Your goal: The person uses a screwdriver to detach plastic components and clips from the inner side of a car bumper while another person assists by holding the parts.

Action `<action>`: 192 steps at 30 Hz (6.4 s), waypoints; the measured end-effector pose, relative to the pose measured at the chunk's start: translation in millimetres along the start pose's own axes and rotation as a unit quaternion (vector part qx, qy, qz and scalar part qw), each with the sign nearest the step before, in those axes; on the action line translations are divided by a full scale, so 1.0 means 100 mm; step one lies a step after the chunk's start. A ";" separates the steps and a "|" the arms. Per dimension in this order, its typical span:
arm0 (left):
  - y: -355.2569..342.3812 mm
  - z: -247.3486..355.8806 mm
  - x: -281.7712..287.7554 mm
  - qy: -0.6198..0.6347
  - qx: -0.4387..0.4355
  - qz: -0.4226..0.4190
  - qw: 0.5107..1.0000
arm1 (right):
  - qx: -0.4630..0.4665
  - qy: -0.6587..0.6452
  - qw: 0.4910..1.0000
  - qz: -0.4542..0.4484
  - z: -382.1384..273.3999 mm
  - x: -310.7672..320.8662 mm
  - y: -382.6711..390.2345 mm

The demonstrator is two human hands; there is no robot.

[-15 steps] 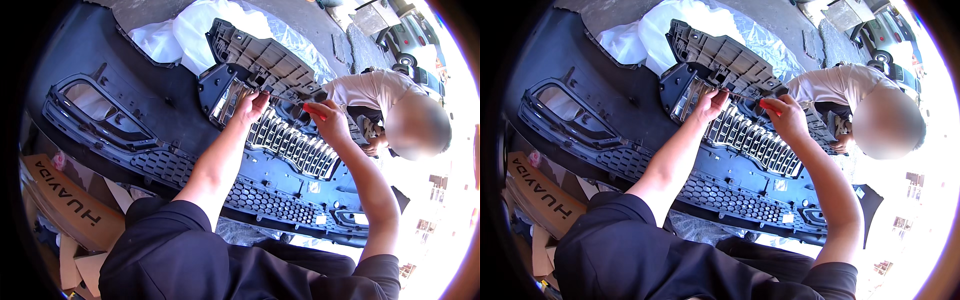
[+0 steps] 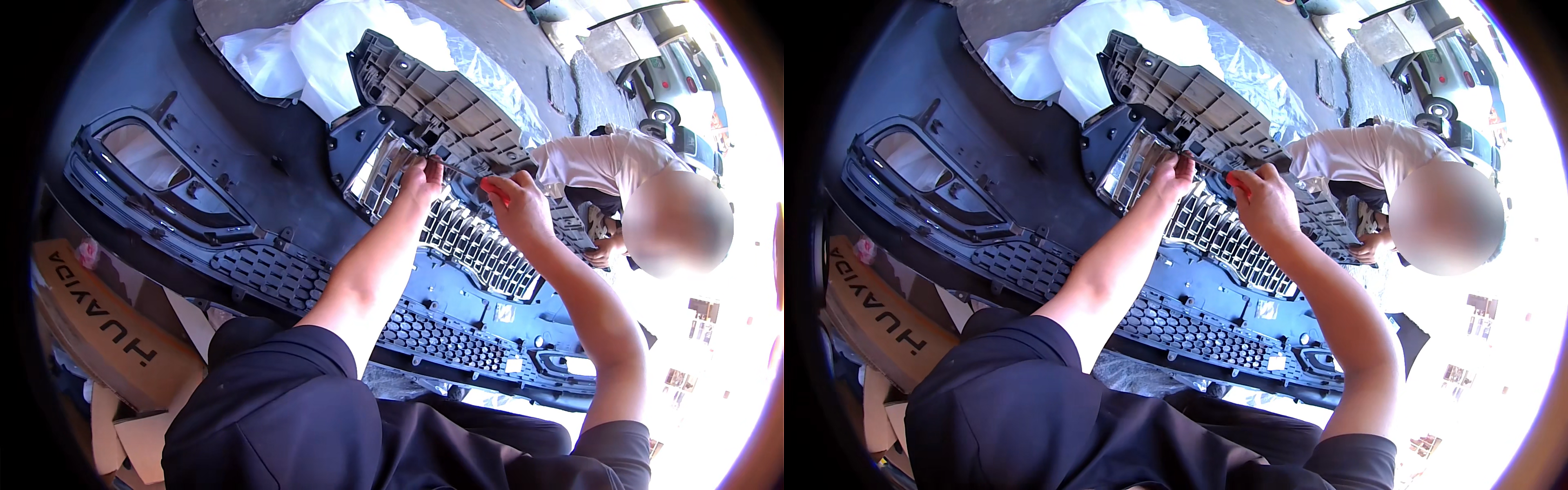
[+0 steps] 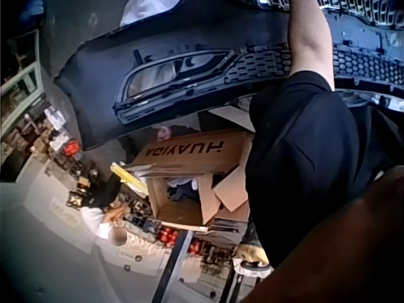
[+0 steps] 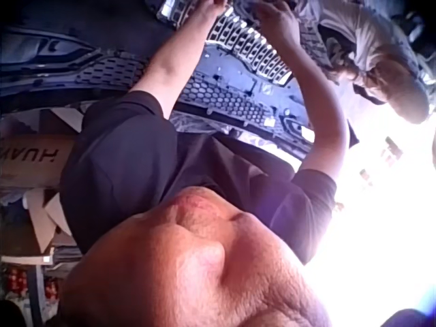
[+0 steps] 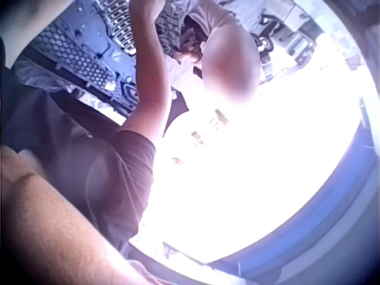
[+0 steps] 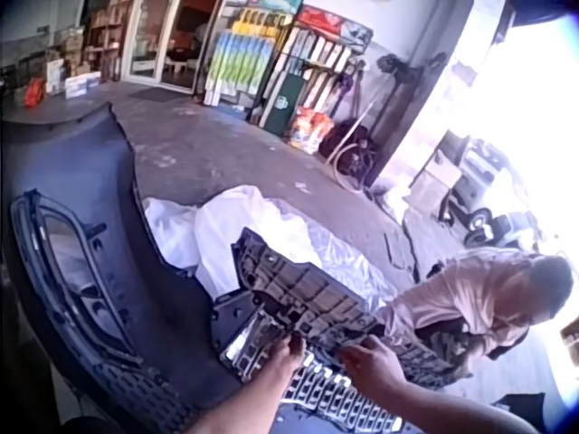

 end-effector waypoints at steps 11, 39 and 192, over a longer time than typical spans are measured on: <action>-0.06 -0.24 -0.15 -0.049 -0.061 0.113 0.990 | -0.057 0.003 0.998 -0.025 0.02 0.05 -0.17; 0.15 -0.06 -0.12 0.023 -0.061 0.018 0.998 | -0.124 -0.017 0.979 -0.163 -0.14 0.29 -0.82; 1.06 1.78 -1.74 -0.967 -0.162 -0.049 0.193 | -0.294 -0.151 0.917 -0.223 -0.05 0.39 -1.30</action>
Point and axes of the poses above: each hand's wrist, its own y-axis away from the middle knuckle, its own x-axis out of the back of the hand, z = x × y, the point moved 2 cm from there along -y, towards the middle knuckle, and after that the axes turned 5 degrees about -z, right-handed, at the moved point
